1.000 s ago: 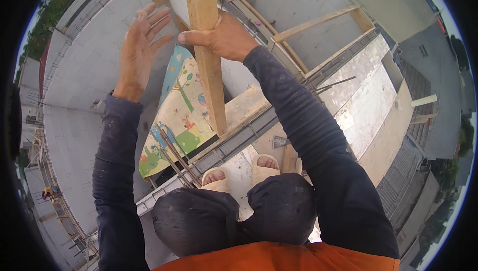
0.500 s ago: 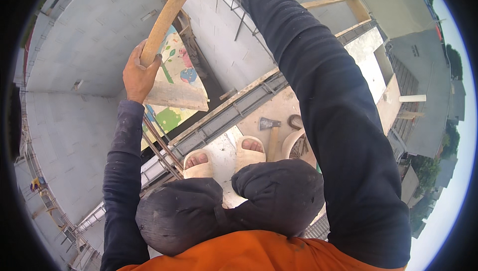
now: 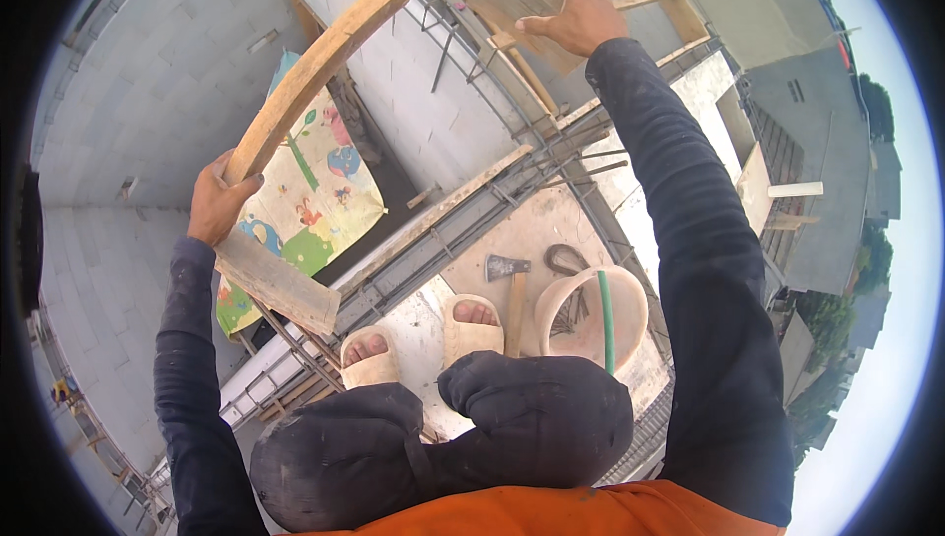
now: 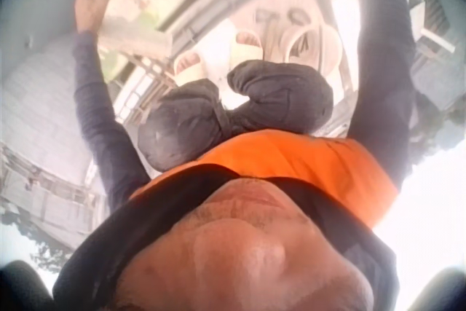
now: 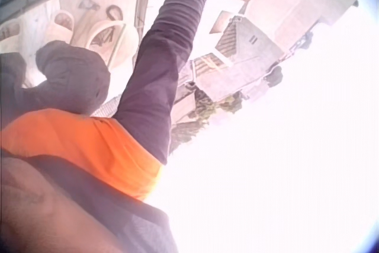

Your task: The person constructs a wooden form for a concrete column by hammering nails into timber using an axe and positioning the wooden frame around steel reinforcements at height.

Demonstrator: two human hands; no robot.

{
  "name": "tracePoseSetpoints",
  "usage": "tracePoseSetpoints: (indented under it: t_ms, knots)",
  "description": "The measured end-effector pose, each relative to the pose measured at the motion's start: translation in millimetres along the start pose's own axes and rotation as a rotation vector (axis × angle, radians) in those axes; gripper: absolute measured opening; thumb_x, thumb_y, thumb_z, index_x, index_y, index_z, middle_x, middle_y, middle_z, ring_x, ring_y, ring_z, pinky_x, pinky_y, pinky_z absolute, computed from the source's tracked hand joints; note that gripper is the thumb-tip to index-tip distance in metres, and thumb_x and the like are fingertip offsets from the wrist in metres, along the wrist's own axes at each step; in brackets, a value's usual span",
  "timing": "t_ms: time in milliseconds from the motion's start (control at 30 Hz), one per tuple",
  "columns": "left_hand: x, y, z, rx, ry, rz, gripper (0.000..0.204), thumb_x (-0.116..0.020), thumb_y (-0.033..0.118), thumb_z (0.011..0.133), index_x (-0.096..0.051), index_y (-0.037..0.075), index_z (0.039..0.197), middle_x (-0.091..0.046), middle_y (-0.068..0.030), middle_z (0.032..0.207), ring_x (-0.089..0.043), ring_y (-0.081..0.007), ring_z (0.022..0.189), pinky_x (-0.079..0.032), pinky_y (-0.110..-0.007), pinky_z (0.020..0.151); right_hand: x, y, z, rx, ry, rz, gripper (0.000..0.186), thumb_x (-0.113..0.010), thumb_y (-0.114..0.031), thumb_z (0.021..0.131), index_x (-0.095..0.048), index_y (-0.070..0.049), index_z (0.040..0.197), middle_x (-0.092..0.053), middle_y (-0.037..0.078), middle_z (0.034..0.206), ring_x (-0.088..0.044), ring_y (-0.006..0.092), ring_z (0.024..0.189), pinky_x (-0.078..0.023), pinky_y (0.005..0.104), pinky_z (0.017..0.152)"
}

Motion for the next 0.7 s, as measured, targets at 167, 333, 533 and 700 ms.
tracePoseSetpoints:
  t_ms: [167,333,533,700]
  knots:
    - [17.4,-5.3,11.7,-0.027,0.001,0.014,0.055,-0.076,0.021,0.078,-0.068,-0.006,0.126,-0.074,-0.0137,0.098,-0.069,-0.0211,0.089,-0.052,-0.033,0.090,-36.8,21.3,-0.6,0.000,-0.192,0.194,0.077,-0.073,-0.041,0.092,-0.044,-0.007,0.155,-0.062,0.028,0.138,-0.062,0.0426,0.127,-0.049,0.0494,0.107]
    - [47.6,13.2,12.0,-0.042,-0.074,0.059,0.057,-0.072,0.013,0.080,-0.065,-0.010,0.132,-0.071,-0.0096,0.106,-0.065,-0.0161,0.096,-0.050,-0.031,0.092,-58.4,30.1,-11.1,0.049,-0.221,0.113,0.072,-0.073,-0.043,0.094,-0.047,-0.003,0.149,-0.067,0.028,0.131,-0.065,0.0436,0.122,-0.050,0.0482,0.105]
    - [63.4,4.3,8.5,0.023,-0.121,0.195,0.056,-0.072,0.017,0.080,-0.067,-0.007,0.130,-0.071,-0.0102,0.103,-0.065,-0.0167,0.094,-0.049,-0.031,0.091,-83.8,-2.7,-27.9,-0.021,-0.423,0.070,0.078,-0.075,-0.043,0.091,-0.047,0.005,0.145,-0.066,0.029,0.132,-0.064,0.0442,0.123,-0.050,0.0488,0.105]
    - [42.2,-18.4,18.4,-0.043,-0.084,0.210,0.057,-0.073,0.020,0.079,-0.068,-0.006,0.129,-0.073,-0.0123,0.103,-0.067,-0.0208,0.094,-0.049,-0.033,0.094,-150.7,4.1,-27.7,0.013,-0.451,0.108,0.075,-0.078,-0.039,0.090,-0.047,0.007,0.141,-0.065,0.034,0.128,-0.064,0.0467,0.121,-0.050,0.0493,0.105]
Point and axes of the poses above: each hand's wrist, its own z-axis towards the middle knuckle, its own x-axis out of the back of the hand, y = z × x, the point moved 9 cm from there along z, towards the middle knuckle
